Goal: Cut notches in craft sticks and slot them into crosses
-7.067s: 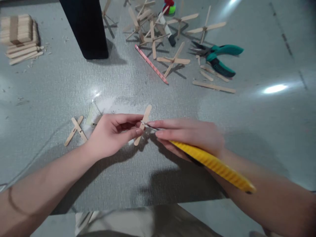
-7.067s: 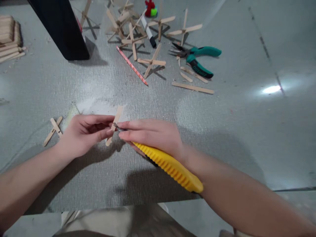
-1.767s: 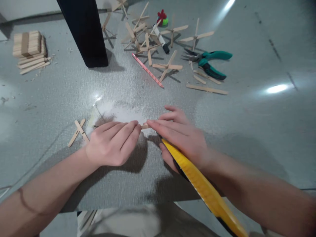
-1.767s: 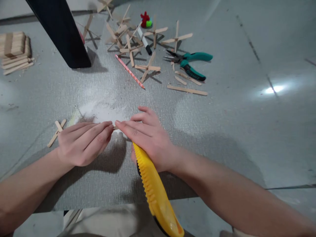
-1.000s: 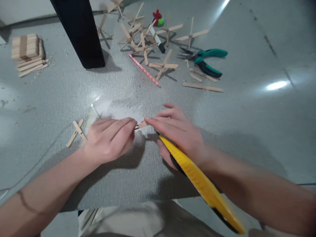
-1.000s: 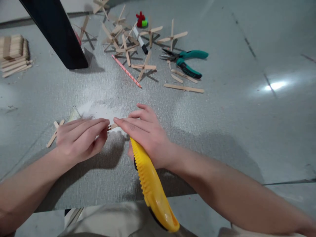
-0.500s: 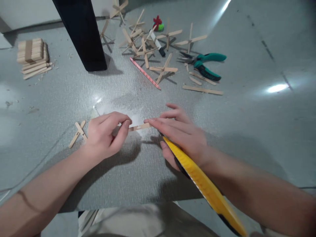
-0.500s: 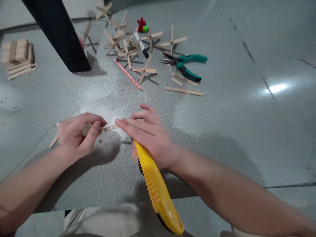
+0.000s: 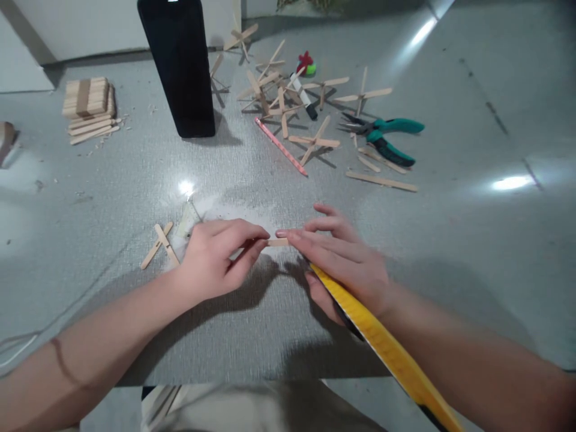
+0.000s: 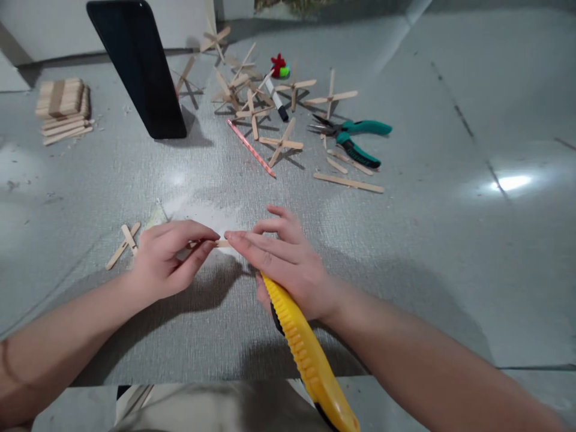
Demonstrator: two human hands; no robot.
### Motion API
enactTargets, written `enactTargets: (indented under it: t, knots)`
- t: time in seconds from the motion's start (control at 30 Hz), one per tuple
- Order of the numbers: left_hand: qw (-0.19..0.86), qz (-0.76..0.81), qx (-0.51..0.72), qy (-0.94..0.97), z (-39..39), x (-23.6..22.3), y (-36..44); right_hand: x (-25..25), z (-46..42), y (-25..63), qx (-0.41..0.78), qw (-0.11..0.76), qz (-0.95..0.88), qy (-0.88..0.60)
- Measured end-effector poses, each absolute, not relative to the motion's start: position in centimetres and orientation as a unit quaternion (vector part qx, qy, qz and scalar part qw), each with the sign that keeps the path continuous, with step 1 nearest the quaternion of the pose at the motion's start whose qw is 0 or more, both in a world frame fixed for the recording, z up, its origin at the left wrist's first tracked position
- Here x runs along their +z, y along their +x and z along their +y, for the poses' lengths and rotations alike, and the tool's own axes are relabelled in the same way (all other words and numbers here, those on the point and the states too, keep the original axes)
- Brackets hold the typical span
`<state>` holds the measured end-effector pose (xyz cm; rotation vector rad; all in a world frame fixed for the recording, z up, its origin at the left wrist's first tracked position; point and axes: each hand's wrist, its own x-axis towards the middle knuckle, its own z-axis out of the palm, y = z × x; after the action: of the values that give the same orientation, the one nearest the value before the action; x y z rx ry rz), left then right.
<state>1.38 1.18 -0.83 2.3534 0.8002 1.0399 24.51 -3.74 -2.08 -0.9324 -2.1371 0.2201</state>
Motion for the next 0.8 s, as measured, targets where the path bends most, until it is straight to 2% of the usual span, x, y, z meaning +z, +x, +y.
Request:
enactTargets:
  t: [0.27, 0.4, 0.8]
  knots:
    - [0.179, 0.277, 0.362, 0.872, 1.28, -1.3, 1.21, -2.56, -3.69, 24.67, 0.089, 0.381, -0.845, -0.363]
    - [0.214, 0.284, 0.357, 0.864, 1.21, -1.13, 1.33, -2.76, -3.76, 24.93, 0.093, 0.353, -0.855, -0.368]
    - [0.262, 0.366, 0.366, 0.814, 1.11, -0.64, 1.41, -2.65, -3.62, 24.64, 0.082, 0.39, -0.849, -0.346]
